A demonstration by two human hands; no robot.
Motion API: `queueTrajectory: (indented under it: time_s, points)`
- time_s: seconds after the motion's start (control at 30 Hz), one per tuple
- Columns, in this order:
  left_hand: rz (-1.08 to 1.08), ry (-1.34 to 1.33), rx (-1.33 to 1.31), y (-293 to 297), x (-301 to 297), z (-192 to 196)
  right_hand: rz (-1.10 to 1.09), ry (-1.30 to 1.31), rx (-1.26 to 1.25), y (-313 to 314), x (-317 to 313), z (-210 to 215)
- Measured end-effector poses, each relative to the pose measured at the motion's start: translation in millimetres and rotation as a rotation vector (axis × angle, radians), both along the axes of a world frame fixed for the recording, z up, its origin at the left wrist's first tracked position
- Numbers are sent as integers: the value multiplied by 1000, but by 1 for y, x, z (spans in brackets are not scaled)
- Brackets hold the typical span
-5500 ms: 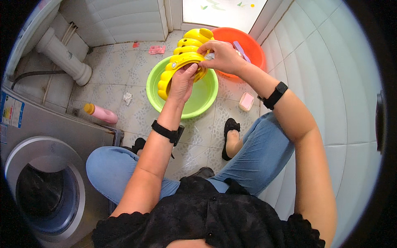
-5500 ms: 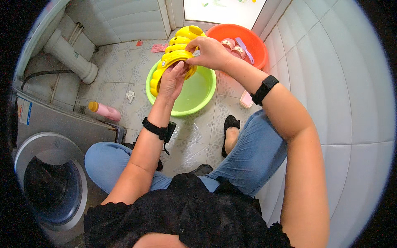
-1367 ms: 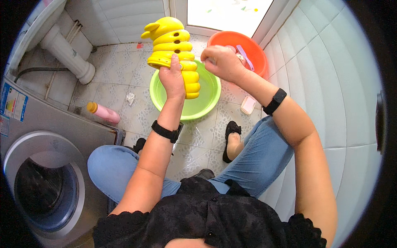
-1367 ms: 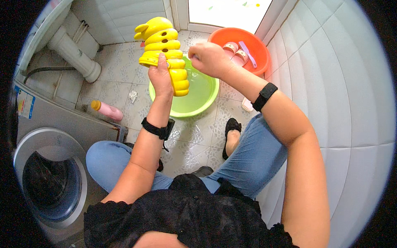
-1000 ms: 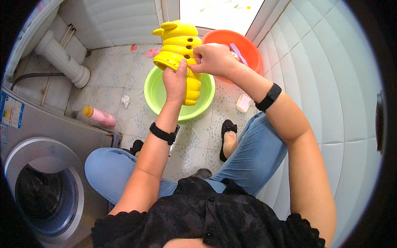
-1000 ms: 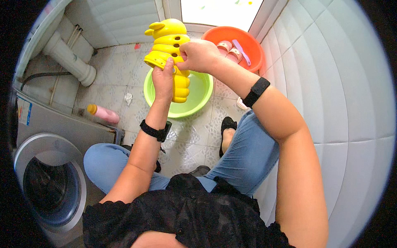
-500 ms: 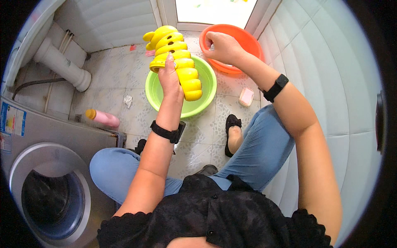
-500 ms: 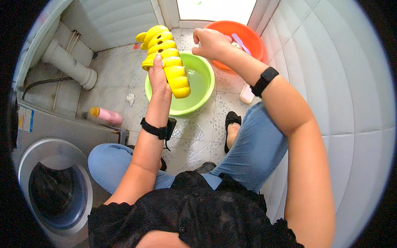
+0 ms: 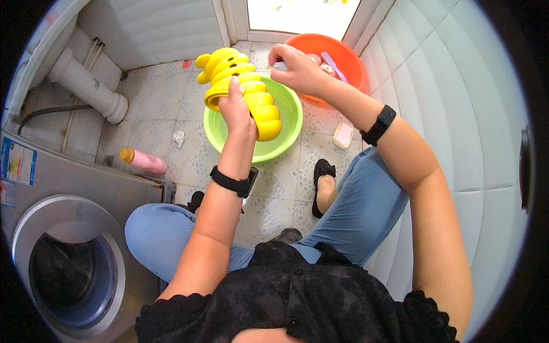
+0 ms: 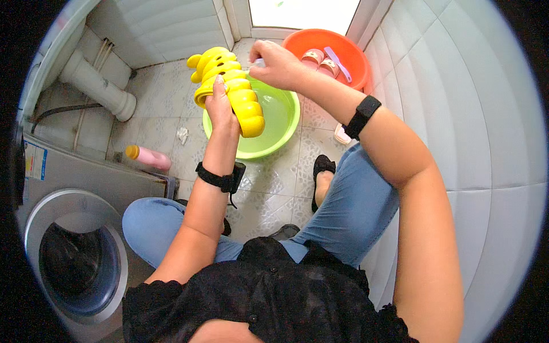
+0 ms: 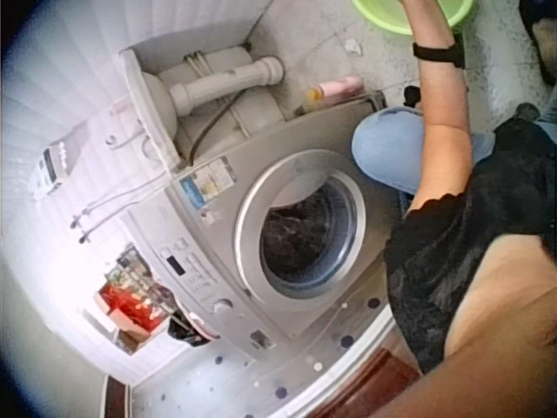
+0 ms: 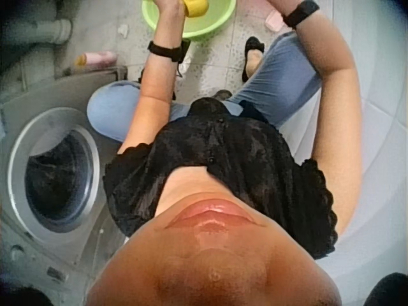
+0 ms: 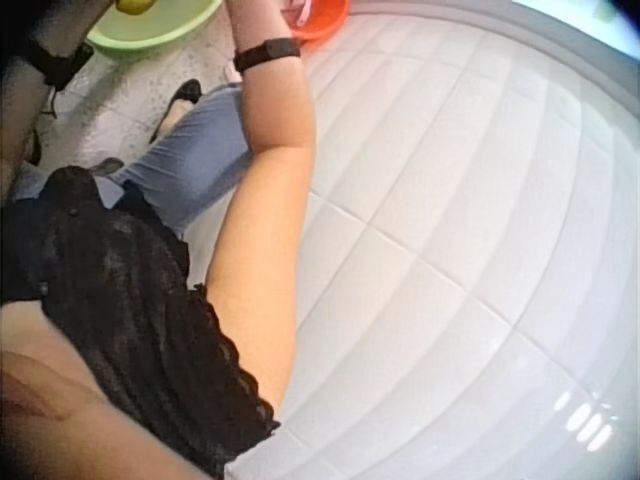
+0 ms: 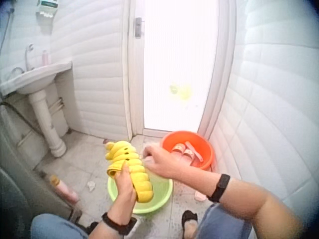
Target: The person washes yellow sandals and pink sandals using a cloth and soapy water in a bucket.
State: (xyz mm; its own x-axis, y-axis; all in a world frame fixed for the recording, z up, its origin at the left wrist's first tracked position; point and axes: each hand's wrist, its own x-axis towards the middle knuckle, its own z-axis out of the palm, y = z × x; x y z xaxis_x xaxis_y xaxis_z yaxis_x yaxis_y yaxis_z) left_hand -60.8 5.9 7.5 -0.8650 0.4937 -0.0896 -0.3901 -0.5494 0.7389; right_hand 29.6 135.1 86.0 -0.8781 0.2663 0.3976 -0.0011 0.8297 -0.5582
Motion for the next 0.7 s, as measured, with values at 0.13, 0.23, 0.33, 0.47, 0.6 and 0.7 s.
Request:
queueTrajectory:
  time_s: [0.13,0.23,0.33,0.47,0.6,0.7]
  points:
    - [79,65,-58,-2,10,2,253,55,202,-44,0,-19]
    - [81,3,-39,-3,-1,-7,267,51,322,-49,-3,-15]
    - [89,-117,-56,-1,0,4,170,-49,286,-33,4,-10]
    - [22,-200,55,-5,-16,0,17,-162,276,-17,13,-13]
    - [115,-84,185,1,-18,-15,194,144,212,-55,3,-3]
    - [65,-46,209,1,-13,-12,301,141,517,-70,5,-12]
